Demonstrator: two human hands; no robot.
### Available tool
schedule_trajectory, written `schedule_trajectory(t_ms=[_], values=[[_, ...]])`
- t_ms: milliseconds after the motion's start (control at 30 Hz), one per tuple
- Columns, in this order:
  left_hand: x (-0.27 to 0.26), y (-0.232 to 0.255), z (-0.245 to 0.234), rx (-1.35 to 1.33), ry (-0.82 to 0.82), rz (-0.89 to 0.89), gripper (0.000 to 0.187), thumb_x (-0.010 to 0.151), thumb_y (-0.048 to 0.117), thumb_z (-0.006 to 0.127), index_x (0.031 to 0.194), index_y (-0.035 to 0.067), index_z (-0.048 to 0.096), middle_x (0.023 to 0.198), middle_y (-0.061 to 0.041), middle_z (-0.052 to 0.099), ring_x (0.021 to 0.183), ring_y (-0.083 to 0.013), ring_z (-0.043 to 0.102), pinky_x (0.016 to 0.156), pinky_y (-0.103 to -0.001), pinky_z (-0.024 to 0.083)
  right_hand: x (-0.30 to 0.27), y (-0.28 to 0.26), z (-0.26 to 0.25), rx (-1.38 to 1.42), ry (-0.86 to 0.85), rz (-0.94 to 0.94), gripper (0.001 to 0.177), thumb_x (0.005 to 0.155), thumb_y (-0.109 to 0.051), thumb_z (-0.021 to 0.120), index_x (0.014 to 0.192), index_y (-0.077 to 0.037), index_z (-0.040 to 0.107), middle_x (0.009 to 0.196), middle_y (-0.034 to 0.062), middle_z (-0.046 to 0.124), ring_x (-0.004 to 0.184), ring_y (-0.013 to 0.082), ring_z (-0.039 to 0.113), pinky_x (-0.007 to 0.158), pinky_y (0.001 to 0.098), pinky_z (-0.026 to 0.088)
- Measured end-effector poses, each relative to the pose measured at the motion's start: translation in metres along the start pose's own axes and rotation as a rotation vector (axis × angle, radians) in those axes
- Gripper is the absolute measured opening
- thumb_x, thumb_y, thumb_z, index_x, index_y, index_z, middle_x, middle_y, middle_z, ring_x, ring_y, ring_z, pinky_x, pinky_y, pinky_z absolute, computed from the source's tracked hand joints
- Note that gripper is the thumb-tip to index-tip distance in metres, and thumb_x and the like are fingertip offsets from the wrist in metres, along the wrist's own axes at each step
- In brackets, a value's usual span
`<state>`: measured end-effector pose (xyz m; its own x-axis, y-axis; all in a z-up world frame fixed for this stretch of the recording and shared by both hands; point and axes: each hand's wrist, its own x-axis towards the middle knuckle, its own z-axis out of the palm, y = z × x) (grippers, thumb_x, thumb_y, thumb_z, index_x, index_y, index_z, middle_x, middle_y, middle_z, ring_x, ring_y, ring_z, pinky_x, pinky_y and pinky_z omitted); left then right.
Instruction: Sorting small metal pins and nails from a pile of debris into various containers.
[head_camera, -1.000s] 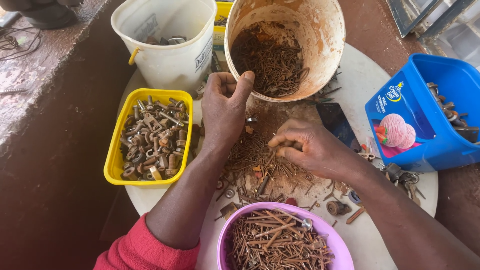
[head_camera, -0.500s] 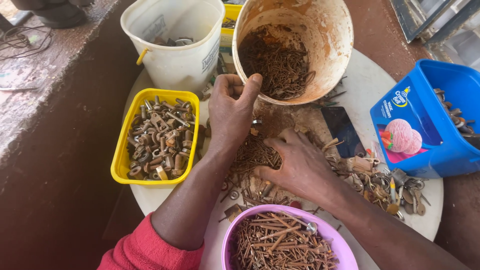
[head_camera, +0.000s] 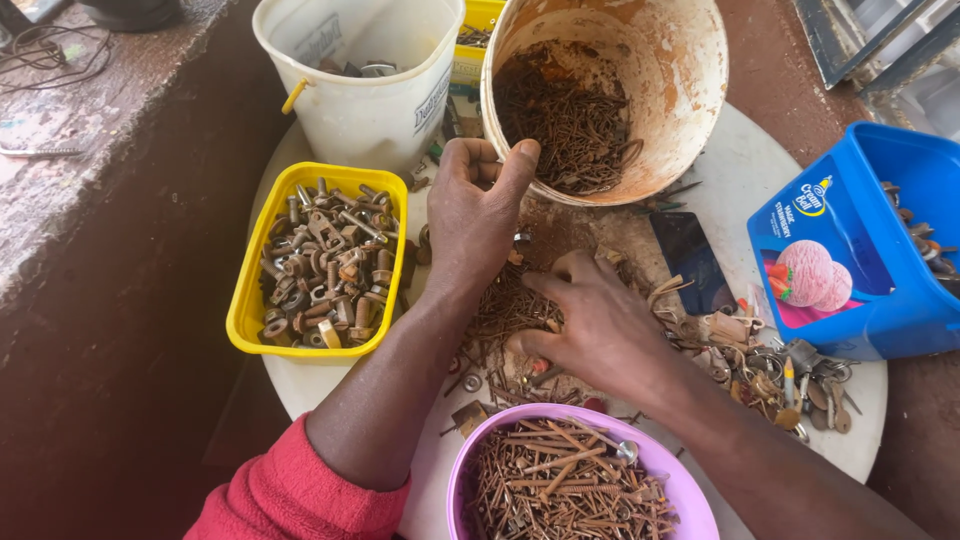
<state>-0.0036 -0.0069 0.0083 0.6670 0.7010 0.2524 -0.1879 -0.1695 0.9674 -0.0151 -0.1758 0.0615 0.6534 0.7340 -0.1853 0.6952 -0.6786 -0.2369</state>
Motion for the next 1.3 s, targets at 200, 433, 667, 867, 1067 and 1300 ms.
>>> schedule_trajectory(t_ms=[200,433,667,867,1067,1300], values=[[0.0,0.001,0.0,-0.004,-0.009,0.006,0.048,0.096,0.058,0.073,0.11,0.013,0.063,0.087,-0.007,0.072,0.09,-0.0249,0.07,0.084,-0.052,0.057,0.019,0.028,0.016,0.185,0.029,0.023,0.041,0.098,-0.025,0.077,0.138,-0.016,0.072,0.122,0.0148,0.062,0.115,0.0297,0.066,0.098,0.0469,0.059],[-0.001,0.003,-0.002,-0.038,0.005,0.008,0.051,0.096,0.058,0.073,0.112,0.011,0.064,0.085,-0.006,0.072,0.086,-0.0236,0.07,0.082,-0.05,0.057,0.018,0.051,-0.01,0.393,0.012,0.013,0.034,0.096,-0.014,0.078,0.128,-0.003,0.075,0.113,0.015,0.065,0.105,0.0273,0.07,0.085,0.0419,0.065],[-0.002,0.003,0.001,-0.002,0.02,-0.019,0.052,0.091,0.061,0.077,0.108,0.013,0.065,0.082,-0.004,0.073,0.084,-0.0248,0.074,0.081,-0.049,0.059,0.014,0.092,0.0,0.804,0.03,0.097,0.034,0.091,-0.004,0.079,0.125,0.001,0.077,0.121,0.0136,0.068,0.108,0.0194,0.064,0.081,0.0324,0.067],[-0.004,0.007,-0.003,-0.02,0.001,0.006,0.051,0.096,0.06,0.072,0.111,0.011,0.064,0.085,-0.006,0.072,0.086,-0.025,0.072,0.08,-0.052,0.058,0.009,0.074,-0.013,0.564,-0.011,0.084,0.032,0.098,-0.007,0.072,0.13,-0.005,0.077,0.123,0.0155,0.069,0.111,0.0262,0.069,0.085,0.039,0.07],[-0.003,0.005,-0.003,-0.015,-0.01,0.011,0.051,0.097,0.059,0.072,0.111,0.011,0.063,0.085,-0.006,0.071,0.087,-0.0252,0.072,0.08,-0.053,0.058,-0.014,0.037,-0.02,0.345,-0.049,0.081,0.05,0.096,-0.025,0.076,0.143,-0.011,0.067,0.134,0.0194,0.061,0.125,0.0345,0.066,0.096,0.0486,0.066],[0.0,0.001,-0.001,0.01,0.015,-0.024,0.051,0.092,0.061,0.076,0.108,0.014,0.065,0.082,-0.004,0.073,0.083,-0.0235,0.073,0.081,-0.05,0.058,-0.004,0.051,0.016,0.241,0.066,0.014,0.047,0.092,-0.026,0.081,0.138,-0.019,0.072,0.132,0.0183,0.062,0.124,0.0522,0.063,0.097,0.0672,0.056]])
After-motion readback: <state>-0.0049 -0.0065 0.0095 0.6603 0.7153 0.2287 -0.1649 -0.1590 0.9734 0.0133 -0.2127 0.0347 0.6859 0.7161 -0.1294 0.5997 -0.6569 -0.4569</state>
